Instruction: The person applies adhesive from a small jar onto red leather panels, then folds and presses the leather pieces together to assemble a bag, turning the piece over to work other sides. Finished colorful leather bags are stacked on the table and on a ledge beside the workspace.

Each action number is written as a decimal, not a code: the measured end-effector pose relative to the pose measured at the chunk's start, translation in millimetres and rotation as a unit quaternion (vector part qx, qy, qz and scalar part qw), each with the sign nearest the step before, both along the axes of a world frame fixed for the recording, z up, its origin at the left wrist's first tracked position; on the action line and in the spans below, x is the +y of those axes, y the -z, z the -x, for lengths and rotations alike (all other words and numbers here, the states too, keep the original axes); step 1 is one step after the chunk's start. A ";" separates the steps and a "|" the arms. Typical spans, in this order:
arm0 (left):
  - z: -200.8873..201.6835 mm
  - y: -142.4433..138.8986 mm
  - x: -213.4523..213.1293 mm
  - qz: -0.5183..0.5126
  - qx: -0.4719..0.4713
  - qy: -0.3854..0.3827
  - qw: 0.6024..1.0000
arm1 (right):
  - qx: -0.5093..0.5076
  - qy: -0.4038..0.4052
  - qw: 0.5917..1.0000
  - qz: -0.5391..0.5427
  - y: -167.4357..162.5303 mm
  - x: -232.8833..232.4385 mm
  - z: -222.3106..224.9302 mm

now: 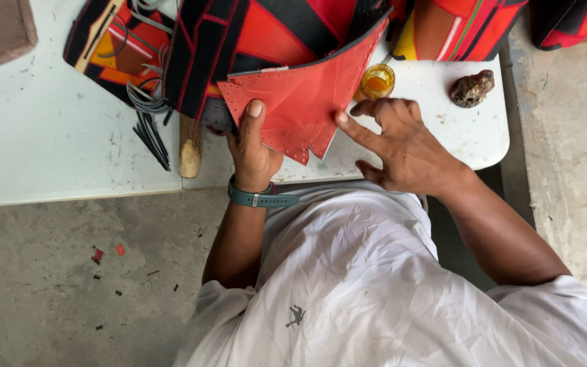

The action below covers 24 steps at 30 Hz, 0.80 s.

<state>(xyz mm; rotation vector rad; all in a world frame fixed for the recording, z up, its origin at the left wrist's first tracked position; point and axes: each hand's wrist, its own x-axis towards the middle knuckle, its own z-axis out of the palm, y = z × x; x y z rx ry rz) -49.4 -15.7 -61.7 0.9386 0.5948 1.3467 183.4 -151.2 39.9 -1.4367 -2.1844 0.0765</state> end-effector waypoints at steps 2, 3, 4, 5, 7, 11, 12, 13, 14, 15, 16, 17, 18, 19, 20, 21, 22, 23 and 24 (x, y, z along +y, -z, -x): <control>1.0 -3.0 -1.0 0.000 -0.048 0.053 0.997 | -0.024 0.016 1.000 0.003 -3.0 2.4 -2.0; 1.7 -4.2 -0.5 0.002 -0.071 0.080 0.994 | -0.022 0.043 0.999 0.013 -4.2 2.9 -3.3; 2.0 -4.8 -0.3 0.004 -0.071 0.079 0.994 | -0.019 0.071 0.997 0.023 -6.3 2.8 -6.6; 2.5 -4.9 1.7 0.004 -0.072 0.079 0.994 | -0.025 0.054 0.998 0.020 -6.3 0.8 -5.4; 2.4 -2.7 4.9 -0.183 0.092 -0.037 0.978 | -0.039 0.016 0.999 0.011 -6.2 -5.1 -0.2; 0.0 9.5 9.9 -0.140 0.029 -0.025 0.989 | -0.109 0.066 0.992 0.009 -11.2 -15.0 13.2; -0.8 13.1 10.2 0.068 -0.163 0.090 0.980 | -0.123 0.097 0.988 -0.002 -15.7 -16.3 11.9; 0.3 15.8 12.3 -0.111 0.014 0.011 0.994 | -0.137 0.127 0.982 -0.016 -17.7 -16.9 15.5; 0.8 18.1 13.8 -0.285 0.190 -0.070 0.937 | -0.156 0.109 0.981 -0.027 -19.8 -17.0 17.2; 1.8 19.9 15.4 -0.437 0.354 -0.143 0.814 | -0.174 0.091 0.980 -0.036 -20.4 -20.0 20.7; 2.4 20.9 16.7 -0.449 0.361 -0.154 0.803 | -0.192 0.074 0.978 -0.042 -19.9 -21.7 23.8; 2.5 21.6 17.3 -0.461 0.366 -0.163 0.791 | -0.193 0.077 0.977 -0.049 -20.3 -22.5 21.2; 2.2 21.5 17.8 -0.473 0.372 -0.171 0.780 | -0.192 0.081 0.976 -0.054 -18.7 -25.0 21.1; 1.1 21.3 17.5 -0.468 0.368 -0.170 0.786 | -0.192 0.085 0.976 -0.058 -16.6 -26.6 18.9; -0.3 20.5 16.8 -0.462 0.364 -0.170 0.791 | -0.189 0.086 0.977 -0.057 -13.9 -28.3 16.5; -2.2 19.5 15.9 -0.458 0.359 -0.171 0.795 | -0.186 0.088 0.977 -0.059 -10.1 -28.8 15.0; -4.0 18.2 14.9 -0.341 0.242 -0.112 0.902 | -0.184 0.089 0.977 -0.063 -7.6 -29.1 11.2; -5.4 16.7 14.1 -0.210 0.115 -0.047 0.970 | -0.160 0.075 0.982 -0.069 -4.7 -30.2 9.5; -6.5 14.9 13.2 -0.071 -0.016 0.021 0.997 | -0.135 0.062 0.986 -0.074 -2.0 -29.8 7.6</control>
